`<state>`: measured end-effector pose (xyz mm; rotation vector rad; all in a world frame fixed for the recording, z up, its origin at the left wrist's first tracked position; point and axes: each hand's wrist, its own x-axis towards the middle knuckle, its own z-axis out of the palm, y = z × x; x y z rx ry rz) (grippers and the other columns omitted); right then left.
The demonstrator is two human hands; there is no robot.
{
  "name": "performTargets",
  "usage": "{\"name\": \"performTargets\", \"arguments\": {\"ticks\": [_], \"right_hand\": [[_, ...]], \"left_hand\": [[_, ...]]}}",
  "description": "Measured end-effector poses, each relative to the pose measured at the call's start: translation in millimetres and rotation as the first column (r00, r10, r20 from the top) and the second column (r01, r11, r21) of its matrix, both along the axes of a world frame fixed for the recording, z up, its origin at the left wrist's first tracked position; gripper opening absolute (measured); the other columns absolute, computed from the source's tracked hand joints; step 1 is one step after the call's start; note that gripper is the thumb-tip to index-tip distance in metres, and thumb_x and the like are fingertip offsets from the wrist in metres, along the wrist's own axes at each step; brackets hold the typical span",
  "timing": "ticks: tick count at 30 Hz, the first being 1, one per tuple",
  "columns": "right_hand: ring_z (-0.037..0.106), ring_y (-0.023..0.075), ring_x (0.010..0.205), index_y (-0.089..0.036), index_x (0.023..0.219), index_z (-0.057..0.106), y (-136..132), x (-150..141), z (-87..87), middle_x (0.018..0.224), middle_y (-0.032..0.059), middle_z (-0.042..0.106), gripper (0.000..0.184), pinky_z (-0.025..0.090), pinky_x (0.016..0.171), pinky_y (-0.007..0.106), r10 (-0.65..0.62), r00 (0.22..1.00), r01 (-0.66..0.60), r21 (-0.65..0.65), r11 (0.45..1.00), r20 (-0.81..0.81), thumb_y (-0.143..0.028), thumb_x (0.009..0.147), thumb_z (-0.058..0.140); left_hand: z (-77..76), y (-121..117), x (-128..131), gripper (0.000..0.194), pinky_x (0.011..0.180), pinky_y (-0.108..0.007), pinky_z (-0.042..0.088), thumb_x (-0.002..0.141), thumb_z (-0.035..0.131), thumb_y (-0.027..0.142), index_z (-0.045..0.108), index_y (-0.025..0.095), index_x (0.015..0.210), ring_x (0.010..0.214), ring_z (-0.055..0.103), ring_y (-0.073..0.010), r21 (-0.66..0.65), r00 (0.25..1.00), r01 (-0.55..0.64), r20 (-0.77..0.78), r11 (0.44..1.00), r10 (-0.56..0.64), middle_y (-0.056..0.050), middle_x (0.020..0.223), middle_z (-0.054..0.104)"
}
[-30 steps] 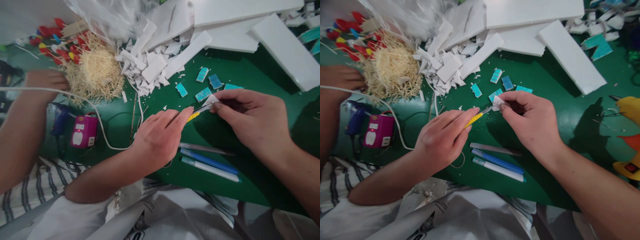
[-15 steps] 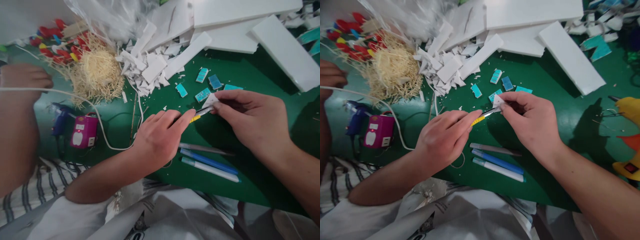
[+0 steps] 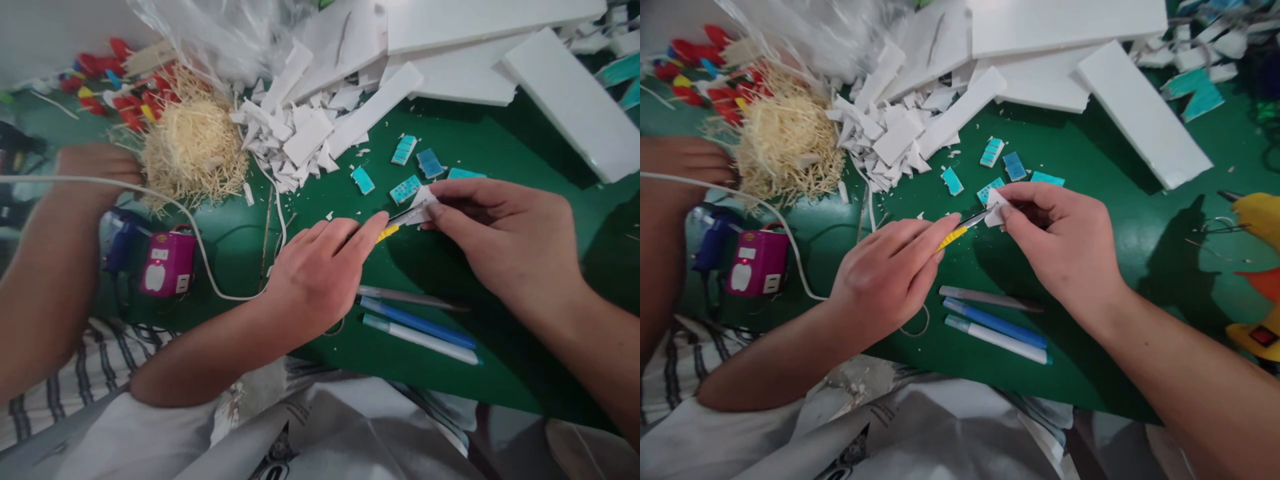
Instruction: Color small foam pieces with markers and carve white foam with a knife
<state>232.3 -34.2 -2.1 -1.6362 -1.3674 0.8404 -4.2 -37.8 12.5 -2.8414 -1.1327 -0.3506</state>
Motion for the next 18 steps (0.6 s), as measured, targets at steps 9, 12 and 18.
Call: {"name": "performTargets", "arguments": {"ticks": [9,12,18], "right_hand": [[0.079,0.0203,0.075,-0.030,0.098,0.087,-0.1,0.7,-0.1,0.085,-0.0002,0.083,0.015,0.068,0.076,0.037,-0.015,1.000,0.015,-0.012,1.000,0.018,-0.024,0.088,0.079],[0.079,0.0202,0.075,-0.029,0.098,0.087,-0.1,0.7,0.3,0.085,-0.0003,0.083,0.014,0.068,0.074,0.036,-0.018,1.000,0.019,-0.013,1.000,0.018,-0.024,0.087,0.080],[0.080,0.0207,0.078,-0.029,0.097,0.087,0.4,1.7,1.4,0.089,-0.0003,0.085,0.014,0.068,0.071,0.033,0.030,0.999,-0.030,0.001,1.000,0.038,-0.025,0.086,0.080]], "left_hand": [[0.1,-0.4,-0.2,0.046,0.085,-0.026,0.061,0.108,0.051,0.008,0.057,0.010,0.154,0.093,0.077,-0.0152,0.046,0.998,0.019,0.052,0.999,-0.021,-0.007,0.109,0.078],[0.2,-1.5,0.4,0.048,0.086,-0.025,0.062,0.109,0.051,0.009,0.053,0.012,0.157,0.094,0.077,-0.0140,0.023,0.999,0.006,0.043,1.000,-0.007,-0.005,0.111,0.079],[0.8,-2.2,1.0,0.050,0.086,-0.026,0.062,0.110,0.050,0.010,0.051,0.015,0.160,0.097,0.077,-0.0147,-0.001,1.000,0.003,0.017,1.000,-0.003,-0.006,0.113,0.079]]}}
